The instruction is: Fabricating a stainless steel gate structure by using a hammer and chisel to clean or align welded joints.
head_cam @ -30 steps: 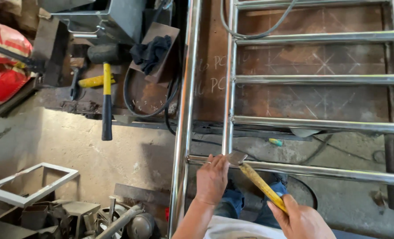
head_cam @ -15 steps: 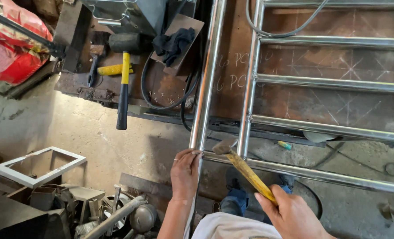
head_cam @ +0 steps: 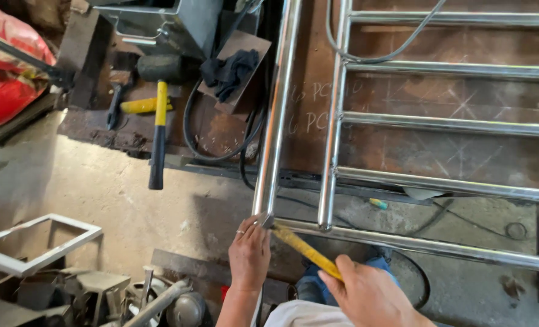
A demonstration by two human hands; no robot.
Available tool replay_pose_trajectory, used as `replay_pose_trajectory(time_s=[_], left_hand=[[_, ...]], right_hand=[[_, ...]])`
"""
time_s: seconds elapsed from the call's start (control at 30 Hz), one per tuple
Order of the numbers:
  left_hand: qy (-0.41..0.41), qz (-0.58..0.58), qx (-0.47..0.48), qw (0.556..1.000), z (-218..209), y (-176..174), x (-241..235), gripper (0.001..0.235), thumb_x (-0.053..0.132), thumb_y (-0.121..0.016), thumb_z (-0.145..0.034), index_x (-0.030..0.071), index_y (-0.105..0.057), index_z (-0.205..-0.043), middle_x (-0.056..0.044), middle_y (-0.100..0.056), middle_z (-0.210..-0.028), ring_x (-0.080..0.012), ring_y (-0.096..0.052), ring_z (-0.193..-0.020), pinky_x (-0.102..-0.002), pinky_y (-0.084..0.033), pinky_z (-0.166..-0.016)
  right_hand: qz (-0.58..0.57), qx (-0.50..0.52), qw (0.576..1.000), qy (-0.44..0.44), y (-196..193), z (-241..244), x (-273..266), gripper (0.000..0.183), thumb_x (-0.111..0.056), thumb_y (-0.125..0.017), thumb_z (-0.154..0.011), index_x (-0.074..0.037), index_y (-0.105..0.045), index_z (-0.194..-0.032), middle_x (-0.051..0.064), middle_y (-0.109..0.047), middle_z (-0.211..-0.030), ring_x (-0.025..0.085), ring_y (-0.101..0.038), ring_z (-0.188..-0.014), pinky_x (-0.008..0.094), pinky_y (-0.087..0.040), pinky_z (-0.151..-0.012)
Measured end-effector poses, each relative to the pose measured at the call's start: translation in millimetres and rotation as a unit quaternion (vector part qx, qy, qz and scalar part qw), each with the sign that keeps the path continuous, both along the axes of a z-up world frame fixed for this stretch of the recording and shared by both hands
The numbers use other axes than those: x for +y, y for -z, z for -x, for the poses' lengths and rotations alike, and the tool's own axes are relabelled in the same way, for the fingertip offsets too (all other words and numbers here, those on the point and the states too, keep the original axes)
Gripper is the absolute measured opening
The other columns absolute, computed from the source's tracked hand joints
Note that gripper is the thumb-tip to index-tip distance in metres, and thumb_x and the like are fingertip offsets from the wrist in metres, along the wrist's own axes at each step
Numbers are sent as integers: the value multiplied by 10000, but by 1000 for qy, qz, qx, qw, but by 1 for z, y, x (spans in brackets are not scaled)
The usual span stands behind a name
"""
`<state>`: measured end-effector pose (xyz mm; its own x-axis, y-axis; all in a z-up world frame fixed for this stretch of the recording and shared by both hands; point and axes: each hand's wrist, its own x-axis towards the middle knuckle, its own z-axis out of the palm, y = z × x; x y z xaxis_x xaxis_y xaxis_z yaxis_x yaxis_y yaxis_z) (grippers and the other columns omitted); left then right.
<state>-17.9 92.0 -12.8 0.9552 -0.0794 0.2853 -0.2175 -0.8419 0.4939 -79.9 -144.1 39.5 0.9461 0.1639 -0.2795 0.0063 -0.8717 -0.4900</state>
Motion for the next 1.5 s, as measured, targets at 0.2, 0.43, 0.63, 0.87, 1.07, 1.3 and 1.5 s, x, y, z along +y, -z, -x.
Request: replay_pose_trajectory(time_s=[0.2, 0.43, 0.63, 0.87, 1.07, 1.3, 1.5], left_hand=[[15, 5, 17, 1000, -1, 0, 3, 300, 16, -677, -810, 78, -713, -1101, -23, -752, -1113, -188, -680, -1135, -363, -532, -969], [-145, 201, 74, 966, -4, -30, -10, 160, 8, -701, -870, 42, -766, -1013, -23, -779, -1084, -147, -722, -902, -285, -573, -787], [-207, 242, 111, 942, -22, -19, -47, 199, 77, -721, -888, 85, -783, -1077, -26, -794, -933, -126, -718, -731, -277, -570, -670], [-133, 290, 176, 931, -71, -18, -139, 167, 131, -722, -896, 73, -781, -1042, -37, -807, -887, -131, -712, -669, -269, -575, -638], [-113, 243, 103, 958, -91, -5, -158, 129, 97, -734, -870, 90, -774, -992, -11, -810, -923, -163, -716, -694, -288, -556, -661], [-119, 238, 77, 961, -88, 0, -162, 137, 69, -748, -874, 68, -762, -1010, -7, -816, -980, -140, -752, -750, -270, -578, -691], [-146, 242, 82, 956, -84, 3, -164, 185, 53, -752, -871, 87, -777, -1051, -3, -822, -1052, -115, -797, -845, -248, -623, -710]], right_hand=[[19, 54, 998, -24, 3, 1, -5, 369, -493, -636, -950, -158, -513, -857, 52, -742, -690, 345, -716, -571, 470, -540, -495], [-60, 59, 993, 83, 11, 13, -62, 286, -410, -789, -805, -180, -623, -770, 14, -691, -491, 211, -648, -352, 365, -518, -420], [-74, 50, 979, 183, 9, -8, -113, 194, -261, -773, -768, -126, -731, -902, 21, -726, -571, 151, -609, -404, 292, -516, -460], [-75, 86, 965, 237, -15, -45, -147, 223, -278, -742, -856, -70, -683, -798, 62, -579, -486, 159, -476, -406, 347, -446, -449], [-106, 106, 963, 225, -21, -64, -156, 163, -266, -746, -860, -113, -694, -885, 36, -638, -538, 152, -527, -440, 341, -479, -468], [-122, 155, 964, 176, -28, -81, -154, 169, -296, -732, -877, -130, -708, -893, 8, -704, -548, 113, -566, -434, 305, -503, -451], [-96, 165, 972, 138, -36, -98, -140, 181, -350, -710, -882, -170, -690, -881, -15, -749, -513, 136, -638, -370, 328, -514, -436]])
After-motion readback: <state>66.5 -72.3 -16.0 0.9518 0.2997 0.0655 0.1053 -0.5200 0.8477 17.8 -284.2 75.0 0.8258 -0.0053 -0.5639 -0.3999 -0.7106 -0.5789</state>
